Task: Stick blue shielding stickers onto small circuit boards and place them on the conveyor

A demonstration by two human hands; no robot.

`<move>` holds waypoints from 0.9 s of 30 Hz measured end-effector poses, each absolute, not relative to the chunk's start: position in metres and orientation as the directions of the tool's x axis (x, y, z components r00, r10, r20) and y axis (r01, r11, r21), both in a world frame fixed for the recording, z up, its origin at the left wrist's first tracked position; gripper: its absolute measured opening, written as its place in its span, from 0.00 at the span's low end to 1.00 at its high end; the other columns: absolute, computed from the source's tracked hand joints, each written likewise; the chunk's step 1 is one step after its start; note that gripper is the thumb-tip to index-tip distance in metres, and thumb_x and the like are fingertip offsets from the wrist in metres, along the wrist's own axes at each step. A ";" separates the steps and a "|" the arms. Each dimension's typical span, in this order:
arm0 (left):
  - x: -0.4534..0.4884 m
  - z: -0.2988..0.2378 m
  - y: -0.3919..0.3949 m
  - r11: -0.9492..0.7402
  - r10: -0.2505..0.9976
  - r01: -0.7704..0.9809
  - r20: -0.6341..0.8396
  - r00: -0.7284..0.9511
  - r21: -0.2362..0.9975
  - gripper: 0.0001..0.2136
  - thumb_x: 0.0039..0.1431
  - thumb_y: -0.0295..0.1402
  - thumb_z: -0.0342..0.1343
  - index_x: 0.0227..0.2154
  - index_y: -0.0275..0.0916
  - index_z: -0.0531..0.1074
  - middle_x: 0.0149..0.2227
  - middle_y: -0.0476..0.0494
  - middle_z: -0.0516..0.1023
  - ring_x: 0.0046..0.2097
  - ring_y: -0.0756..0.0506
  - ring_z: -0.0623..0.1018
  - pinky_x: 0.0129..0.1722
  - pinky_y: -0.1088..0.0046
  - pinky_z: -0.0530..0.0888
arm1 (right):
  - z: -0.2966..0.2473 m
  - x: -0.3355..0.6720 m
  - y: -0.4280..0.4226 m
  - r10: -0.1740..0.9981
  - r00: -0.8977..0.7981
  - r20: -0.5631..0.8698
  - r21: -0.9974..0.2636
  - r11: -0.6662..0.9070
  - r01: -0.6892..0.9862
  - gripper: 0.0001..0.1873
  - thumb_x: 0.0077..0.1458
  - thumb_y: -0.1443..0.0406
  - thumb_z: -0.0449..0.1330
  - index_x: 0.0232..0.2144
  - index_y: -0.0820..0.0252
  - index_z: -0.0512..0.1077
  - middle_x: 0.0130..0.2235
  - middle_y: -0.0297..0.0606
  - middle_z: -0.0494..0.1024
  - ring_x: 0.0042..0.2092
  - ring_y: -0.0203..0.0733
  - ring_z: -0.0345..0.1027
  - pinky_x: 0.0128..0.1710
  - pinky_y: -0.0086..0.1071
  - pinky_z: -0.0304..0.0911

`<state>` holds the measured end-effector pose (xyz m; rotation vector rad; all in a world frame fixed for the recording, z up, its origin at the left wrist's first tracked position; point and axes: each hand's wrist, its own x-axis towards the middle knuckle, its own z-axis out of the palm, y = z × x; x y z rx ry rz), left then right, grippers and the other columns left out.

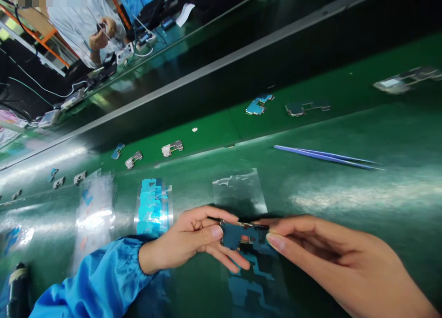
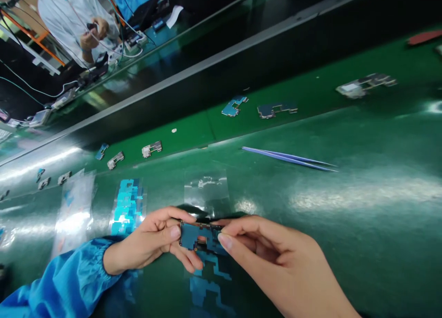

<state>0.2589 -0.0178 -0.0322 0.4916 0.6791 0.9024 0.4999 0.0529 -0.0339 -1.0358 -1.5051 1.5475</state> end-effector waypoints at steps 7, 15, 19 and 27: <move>0.258 -0.033 -0.017 0.521 0.840 -0.541 -0.284 0.462 0.660 0.11 0.74 0.33 0.62 0.56 0.45 0.80 0.49 0.42 0.87 0.48 0.41 0.88 0.44 0.72 0.87 | -0.035 0.497 0.053 0.913 -0.406 0.023 -1.000 0.028 0.007 0.17 0.57 0.44 0.73 0.28 0.46 0.85 0.32 0.36 0.88 0.25 0.47 0.83 0.24 0.22 0.79; 0.253 -0.034 -0.018 0.541 0.822 -0.519 -0.285 0.493 0.662 0.16 0.73 0.33 0.64 0.60 0.48 0.78 0.54 0.42 0.86 0.50 0.41 0.88 0.45 0.71 0.88 | -0.030 0.494 0.052 0.917 -0.396 0.050 -0.999 0.048 -0.015 0.17 0.59 0.44 0.72 0.28 0.45 0.86 0.32 0.34 0.88 0.25 0.45 0.83 0.24 0.19 0.77; 0.252 -0.035 -0.019 0.545 0.822 -0.515 -0.297 0.486 0.662 0.15 0.72 0.34 0.64 0.59 0.47 0.79 0.54 0.40 0.86 0.49 0.40 0.88 0.45 0.70 0.88 | -0.033 0.495 0.052 0.910 -0.413 0.025 -1.000 0.020 -0.017 0.15 0.59 0.46 0.72 0.29 0.45 0.86 0.31 0.34 0.88 0.25 0.45 0.83 0.23 0.19 0.76; 0.254 -0.033 -0.016 0.545 0.827 -0.527 -0.315 0.467 0.652 0.14 0.71 0.35 0.66 0.57 0.43 0.82 0.50 0.37 0.87 0.46 0.39 0.88 0.44 0.70 0.88 | -0.026 0.496 0.049 0.879 -0.434 -0.199 -0.979 -0.196 0.051 0.07 0.54 0.55 0.72 0.27 0.47 0.86 0.33 0.36 0.88 0.28 0.44 0.84 0.25 0.19 0.75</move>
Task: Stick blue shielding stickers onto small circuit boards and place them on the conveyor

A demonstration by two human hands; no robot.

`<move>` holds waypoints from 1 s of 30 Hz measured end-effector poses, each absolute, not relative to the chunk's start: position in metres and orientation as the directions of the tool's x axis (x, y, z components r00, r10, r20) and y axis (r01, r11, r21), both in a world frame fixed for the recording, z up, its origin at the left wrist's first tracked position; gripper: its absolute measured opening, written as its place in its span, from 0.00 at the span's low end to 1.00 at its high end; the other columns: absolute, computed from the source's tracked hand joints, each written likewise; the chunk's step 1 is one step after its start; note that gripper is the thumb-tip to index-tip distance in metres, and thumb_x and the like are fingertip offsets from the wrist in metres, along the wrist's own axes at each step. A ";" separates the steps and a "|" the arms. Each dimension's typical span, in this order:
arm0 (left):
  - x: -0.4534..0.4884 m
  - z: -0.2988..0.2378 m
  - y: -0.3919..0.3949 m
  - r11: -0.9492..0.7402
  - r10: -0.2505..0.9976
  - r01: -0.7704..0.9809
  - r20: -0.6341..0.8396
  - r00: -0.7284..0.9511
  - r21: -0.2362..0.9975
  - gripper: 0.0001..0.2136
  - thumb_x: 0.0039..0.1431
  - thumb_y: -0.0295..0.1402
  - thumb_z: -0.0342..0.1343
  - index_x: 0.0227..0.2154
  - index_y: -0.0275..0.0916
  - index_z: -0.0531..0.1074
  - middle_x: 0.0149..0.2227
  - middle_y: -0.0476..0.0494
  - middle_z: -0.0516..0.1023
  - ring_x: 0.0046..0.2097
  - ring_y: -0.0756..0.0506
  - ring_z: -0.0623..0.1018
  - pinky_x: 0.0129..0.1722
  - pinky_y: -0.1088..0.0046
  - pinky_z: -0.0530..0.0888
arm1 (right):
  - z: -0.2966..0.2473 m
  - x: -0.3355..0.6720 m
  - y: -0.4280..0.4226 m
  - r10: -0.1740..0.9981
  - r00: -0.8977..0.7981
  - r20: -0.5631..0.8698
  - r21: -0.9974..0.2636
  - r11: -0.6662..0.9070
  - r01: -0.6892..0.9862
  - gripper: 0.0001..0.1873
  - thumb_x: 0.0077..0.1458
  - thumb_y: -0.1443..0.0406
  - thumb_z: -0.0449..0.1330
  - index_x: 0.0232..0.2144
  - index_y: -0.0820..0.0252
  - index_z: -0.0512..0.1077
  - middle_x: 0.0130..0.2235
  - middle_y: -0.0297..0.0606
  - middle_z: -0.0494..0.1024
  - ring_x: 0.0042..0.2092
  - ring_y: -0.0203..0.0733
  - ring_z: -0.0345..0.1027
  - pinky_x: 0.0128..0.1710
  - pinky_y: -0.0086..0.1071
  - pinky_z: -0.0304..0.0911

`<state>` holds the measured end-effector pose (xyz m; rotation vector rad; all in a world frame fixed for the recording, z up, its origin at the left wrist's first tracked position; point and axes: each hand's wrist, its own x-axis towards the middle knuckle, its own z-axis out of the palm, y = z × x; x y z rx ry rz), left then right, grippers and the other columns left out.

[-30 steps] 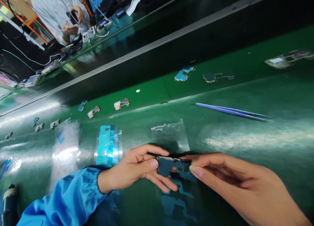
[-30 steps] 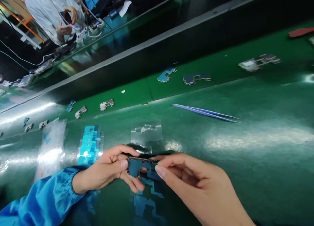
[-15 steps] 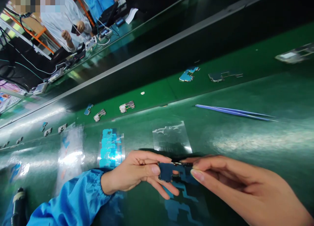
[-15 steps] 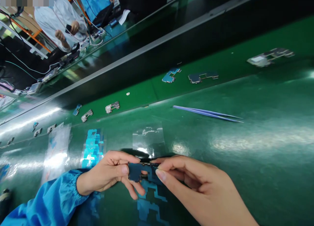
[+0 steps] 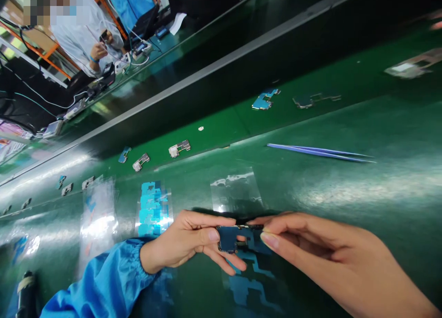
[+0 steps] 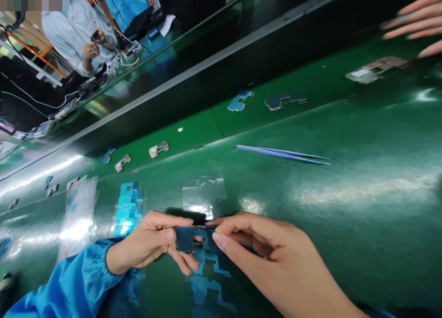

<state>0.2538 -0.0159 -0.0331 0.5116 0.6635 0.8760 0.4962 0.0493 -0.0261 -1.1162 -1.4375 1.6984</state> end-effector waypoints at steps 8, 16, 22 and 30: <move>0.255 -0.033 -0.014 0.524 0.837 -0.527 -0.291 0.463 0.670 0.12 0.72 0.33 0.64 0.56 0.42 0.82 0.49 0.40 0.88 0.46 0.40 0.89 0.43 0.71 0.88 | -0.027 0.495 0.047 0.875 -0.429 -0.225 -0.973 -0.229 0.042 0.06 0.53 0.58 0.71 0.25 0.48 0.85 0.32 0.35 0.88 0.26 0.39 0.82 0.25 0.17 0.73; 0.257 -0.025 -0.013 0.534 0.837 -0.481 -0.350 0.422 0.696 0.12 0.70 0.34 0.66 0.54 0.43 0.83 0.47 0.40 0.88 0.44 0.41 0.89 0.42 0.72 0.88 | -0.038 0.498 0.041 0.886 -0.417 -0.203 -0.975 -0.221 0.007 0.06 0.58 0.59 0.70 0.28 0.48 0.84 0.34 0.34 0.88 0.29 0.38 0.83 0.28 0.18 0.75; 0.257 -0.022 -0.012 0.546 0.830 -0.436 -0.391 0.398 0.715 0.11 0.70 0.34 0.66 0.53 0.45 0.84 0.49 0.41 0.88 0.44 0.41 0.89 0.42 0.72 0.88 | -0.042 0.496 0.041 0.887 -0.413 -0.206 -0.974 -0.226 0.002 0.05 0.58 0.60 0.71 0.29 0.49 0.84 0.34 0.34 0.87 0.30 0.39 0.82 0.29 0.22 0.75; 0.255 -0.022 -0.014 0.556 0.821 -0.397 -0.406 0.402 0.730 0.12 0.72 0.34 0.65 0.55 0.47 0.83 0.49 0.42 0.88 0.45 0.41 0.89 0.43 0.71 0.88 | -0.040 0.497 0.041 0.884 -0.417 -0.212 -0.976 -0.215 0.041 0.07 0.58 0.60 0.69 0.28 0.51 0.83 0.33 0.34 0.87 0.30 0.40 0.82 0.26 0.25 0.73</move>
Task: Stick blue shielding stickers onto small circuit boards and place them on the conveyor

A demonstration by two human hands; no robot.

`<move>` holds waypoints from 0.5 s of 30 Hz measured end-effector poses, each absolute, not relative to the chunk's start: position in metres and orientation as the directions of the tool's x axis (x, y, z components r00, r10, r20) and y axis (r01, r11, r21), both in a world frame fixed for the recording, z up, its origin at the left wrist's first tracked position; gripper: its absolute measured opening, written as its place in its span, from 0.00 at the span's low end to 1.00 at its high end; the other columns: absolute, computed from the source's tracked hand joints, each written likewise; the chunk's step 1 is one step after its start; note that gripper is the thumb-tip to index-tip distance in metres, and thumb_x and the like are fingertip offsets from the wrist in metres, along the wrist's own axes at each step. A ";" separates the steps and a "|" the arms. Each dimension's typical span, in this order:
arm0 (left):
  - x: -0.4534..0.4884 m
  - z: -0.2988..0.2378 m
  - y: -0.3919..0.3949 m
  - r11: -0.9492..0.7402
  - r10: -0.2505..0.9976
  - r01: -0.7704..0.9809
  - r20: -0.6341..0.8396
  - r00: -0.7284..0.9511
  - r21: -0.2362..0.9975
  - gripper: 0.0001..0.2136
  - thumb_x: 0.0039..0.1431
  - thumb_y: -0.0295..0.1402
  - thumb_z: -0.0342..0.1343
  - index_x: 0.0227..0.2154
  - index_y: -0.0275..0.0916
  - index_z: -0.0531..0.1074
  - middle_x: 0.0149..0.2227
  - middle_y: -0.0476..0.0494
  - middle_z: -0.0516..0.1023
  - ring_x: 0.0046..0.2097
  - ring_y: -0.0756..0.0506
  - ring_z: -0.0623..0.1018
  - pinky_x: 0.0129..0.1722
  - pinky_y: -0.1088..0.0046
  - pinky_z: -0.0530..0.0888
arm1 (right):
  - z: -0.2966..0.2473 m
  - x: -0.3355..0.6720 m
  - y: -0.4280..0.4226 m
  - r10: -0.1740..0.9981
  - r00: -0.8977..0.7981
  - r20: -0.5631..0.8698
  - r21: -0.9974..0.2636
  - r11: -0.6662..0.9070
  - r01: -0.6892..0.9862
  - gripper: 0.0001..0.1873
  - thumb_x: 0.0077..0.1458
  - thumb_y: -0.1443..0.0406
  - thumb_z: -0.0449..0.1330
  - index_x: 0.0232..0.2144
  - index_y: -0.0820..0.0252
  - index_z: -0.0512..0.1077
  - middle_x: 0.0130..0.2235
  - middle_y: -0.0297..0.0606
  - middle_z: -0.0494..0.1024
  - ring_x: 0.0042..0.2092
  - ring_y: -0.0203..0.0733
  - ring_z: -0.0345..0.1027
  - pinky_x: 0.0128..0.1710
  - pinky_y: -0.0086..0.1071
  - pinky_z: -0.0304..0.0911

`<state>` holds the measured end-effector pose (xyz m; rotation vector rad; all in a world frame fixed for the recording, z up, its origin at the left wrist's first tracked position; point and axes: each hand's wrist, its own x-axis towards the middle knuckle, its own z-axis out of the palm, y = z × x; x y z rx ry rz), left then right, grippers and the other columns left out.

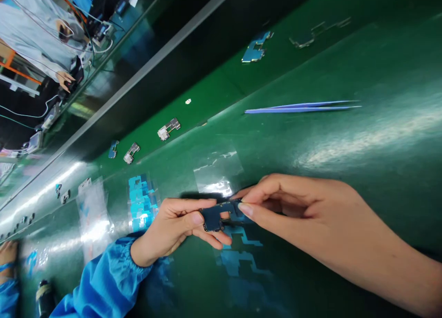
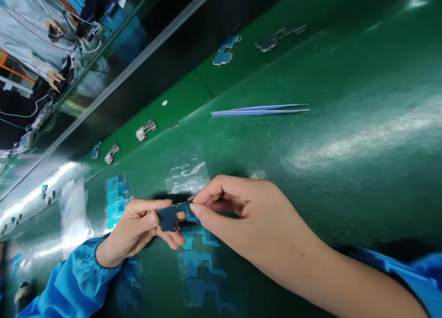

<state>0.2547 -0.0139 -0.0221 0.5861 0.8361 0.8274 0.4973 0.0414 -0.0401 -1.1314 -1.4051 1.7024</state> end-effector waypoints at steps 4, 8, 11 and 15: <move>0.255 -0.020 -0.013 0.559 0.819 -0.393 -0.411 0.400 0.730 0.11 0.71 0.34 0.65 0.54 0.47 0.83 0.48 0.42 0.88 0.45 0.41 0.89 0.43 0.72 0.88 | -0.041 0.499 0.041 0.879 -0.430 -0.209 -0.977 -0.211 0.043 0.06 0.58 0.61 0.69 0.28 0.50 0.82 0.34 0.33 0.87 0.30 0.40 0.82 0.27 0.25 0.73; 0.256 -0.020 -0.011 0.568 0.814 -0.393 -0.423 0.398 0.723 0.11 0.71 0.35 0.66 0.54 0.47 0.83 0.48 0.41 0.88 0.44 0.41 0.89 0.43 0.71 0.88 | -0.040 0.498 0.042 0.887 -0.412 -0.209 -0.977 -0.206 0.052 0.07 0.58 0.60 0.69 0.28 0.51 0.82 0.32 0.33 0.86 0.29 0.39 0.80 0.27 0.26 0.72; 0.257 -0.019 -0.011 0.569 0.814 -0.394 -0.426 0.395 0.722 0.11 0.70 0.35 0.66 0.53 0.46 0.83 0.47 0.40 0.88 0.44 0.41 0.89 0.43 0.71 0.88 | -0.036 0.495 0.042 0.882 -0.408 -0.235 -0.971 -0.231 0.058 0.08 0.57 0.59 0.69 0.27 0.52 0.80 0.31 0.33 0.85 0.29 0.39 0.79 0.28 0.28 0.72; 0.257 -0.018 -0.010 0.573 0.813 -0.398 -0.434 0.388 0.717 0.11 0.69 0.35 0.67 0.53 0.45 0.84 0.43 0.40 0.89 0.43 0.41 0.89 0.43 0.71 0.88 | -0.031 0.492 0.043 0.864 -0.405 -0.298 -0.954 -0.287 0.088 0.10 0.57 0.58 0.68 0.26 0.54 0.78 0.29 0.33 0.82 0.30 0.39 0.77 0.30 0.29 0.71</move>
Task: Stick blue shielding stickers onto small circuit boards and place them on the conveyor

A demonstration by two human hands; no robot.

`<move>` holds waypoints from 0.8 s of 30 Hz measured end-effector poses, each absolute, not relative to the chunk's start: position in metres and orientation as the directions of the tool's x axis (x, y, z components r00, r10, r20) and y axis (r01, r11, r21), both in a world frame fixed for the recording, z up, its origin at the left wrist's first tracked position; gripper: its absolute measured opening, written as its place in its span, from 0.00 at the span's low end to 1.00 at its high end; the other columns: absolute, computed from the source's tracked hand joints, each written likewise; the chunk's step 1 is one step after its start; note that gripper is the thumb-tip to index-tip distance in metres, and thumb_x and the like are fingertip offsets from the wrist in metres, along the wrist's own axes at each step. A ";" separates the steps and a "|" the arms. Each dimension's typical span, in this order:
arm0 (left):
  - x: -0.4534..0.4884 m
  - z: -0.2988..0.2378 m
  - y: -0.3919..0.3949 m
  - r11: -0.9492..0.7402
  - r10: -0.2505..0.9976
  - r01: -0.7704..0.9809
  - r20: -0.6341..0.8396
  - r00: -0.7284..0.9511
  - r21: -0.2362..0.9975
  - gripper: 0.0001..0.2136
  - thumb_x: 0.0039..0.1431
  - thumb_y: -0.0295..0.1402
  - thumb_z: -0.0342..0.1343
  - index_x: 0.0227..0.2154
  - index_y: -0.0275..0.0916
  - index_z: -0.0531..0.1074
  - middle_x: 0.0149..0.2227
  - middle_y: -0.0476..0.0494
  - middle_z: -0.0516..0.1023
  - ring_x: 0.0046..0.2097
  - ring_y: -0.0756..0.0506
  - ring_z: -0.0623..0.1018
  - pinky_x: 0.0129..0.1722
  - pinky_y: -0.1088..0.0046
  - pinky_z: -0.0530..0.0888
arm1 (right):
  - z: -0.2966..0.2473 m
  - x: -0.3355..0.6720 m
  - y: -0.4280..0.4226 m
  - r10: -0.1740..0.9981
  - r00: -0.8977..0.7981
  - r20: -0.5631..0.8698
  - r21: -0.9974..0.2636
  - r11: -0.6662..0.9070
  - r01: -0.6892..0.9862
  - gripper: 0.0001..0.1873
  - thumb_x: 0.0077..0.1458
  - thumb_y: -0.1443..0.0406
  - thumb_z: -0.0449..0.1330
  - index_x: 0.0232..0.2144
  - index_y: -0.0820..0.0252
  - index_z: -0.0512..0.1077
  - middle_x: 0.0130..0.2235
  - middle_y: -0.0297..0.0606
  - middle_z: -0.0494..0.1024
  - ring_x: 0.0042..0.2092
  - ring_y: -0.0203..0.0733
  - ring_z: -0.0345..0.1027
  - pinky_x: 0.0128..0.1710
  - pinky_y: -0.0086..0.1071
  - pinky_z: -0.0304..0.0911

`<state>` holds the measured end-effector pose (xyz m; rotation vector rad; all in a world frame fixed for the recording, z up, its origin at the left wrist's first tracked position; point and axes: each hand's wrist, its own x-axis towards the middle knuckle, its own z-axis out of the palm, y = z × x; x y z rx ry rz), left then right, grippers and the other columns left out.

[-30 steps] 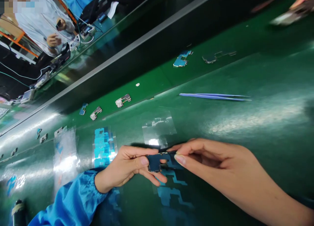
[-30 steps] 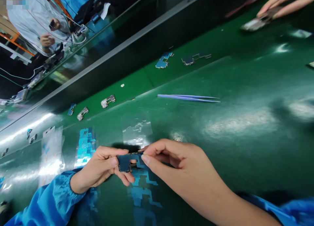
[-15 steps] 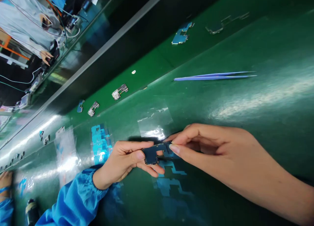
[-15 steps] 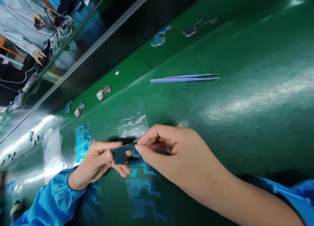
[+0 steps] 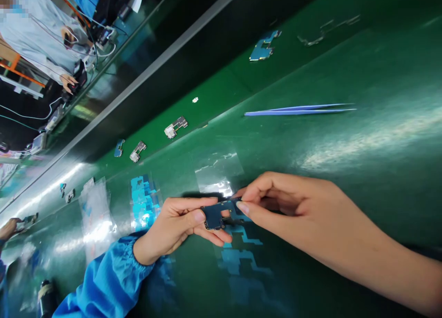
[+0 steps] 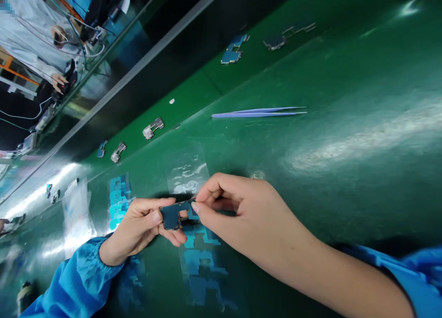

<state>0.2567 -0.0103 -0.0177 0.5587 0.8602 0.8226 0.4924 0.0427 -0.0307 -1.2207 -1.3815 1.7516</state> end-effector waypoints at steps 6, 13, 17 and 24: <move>0.255 -0.023 -0.012 0.578 0.814 -0.385 -0.473 0.338 0.720 0.15 0.68 0.38 0.68 0.54 0.40 0.83 0.34 0.40 0.88 0.40 0.40 0.90 0.42 0.71 0.87 | -0.035 0.493 0.049 0.875 -0.437 -0.207 -0.975 -0.223 0.014 0.13 0.59 0.56 0.67 0.28 0.54 0.72 0.27 0.30 0.71 0.27 0.36 0.67 0.25 0.28 0.65; 0.253 -0.010 -0.002 0.425 0.905 0.010 -0.424 -0.042 0.905 0.28 0.56 0.57 0.70 0.41 0.34 0.77 0.31 0.42 0.83 0.20 0.48 0.79 0.16 0.76 0.74 | -0.034 0.489 0.051 0.851 -0.496 -0.173 -0.967 -0.242 -0.078 0.19 0.62 0.48 0.65 0.40 0.56 0.72 0.34 0.38 0.79 0.38 0.47 0.79 0.39 0.41 0.77; 0.227 -0.003 0.058 0.232 0.913 0.316 -0.094 -0.398 0.920 0.18 0.66 0.49 0.61 0.41 0.36 0.72 0.31 0.46 0.80 0.22 0.51 0.74 0.19 0.79 0.67 | -0.039 0.485 0.052 0.891 -0.448 -0.077 -0.997 -0.079 0.015 0.16 0.67 0.51 0.62 0.41 0.57 0.73 0.31 0.35 0.77 0.31 0.42 0.75 0.31 0.36 0.74; 0.191 0.003 0.147 0.251 0.832 0.676 0.202 -0.516 0.693 0.02 0.66 0.27 0.60 0.39 0.35 0.74 0.54 0.26 0.79 0.63 0.30 0.74 0.61 0.52 0.71 | -0.045 0.496 0.057 0.784 -0.560 0.266 -0.837 0.477 0.270 0.09 0.67 0.59 0.61 0.41 0.56 0.80 0.39 0.43 0.83 0.43 0.52 0.78 0.45 0.46 0.76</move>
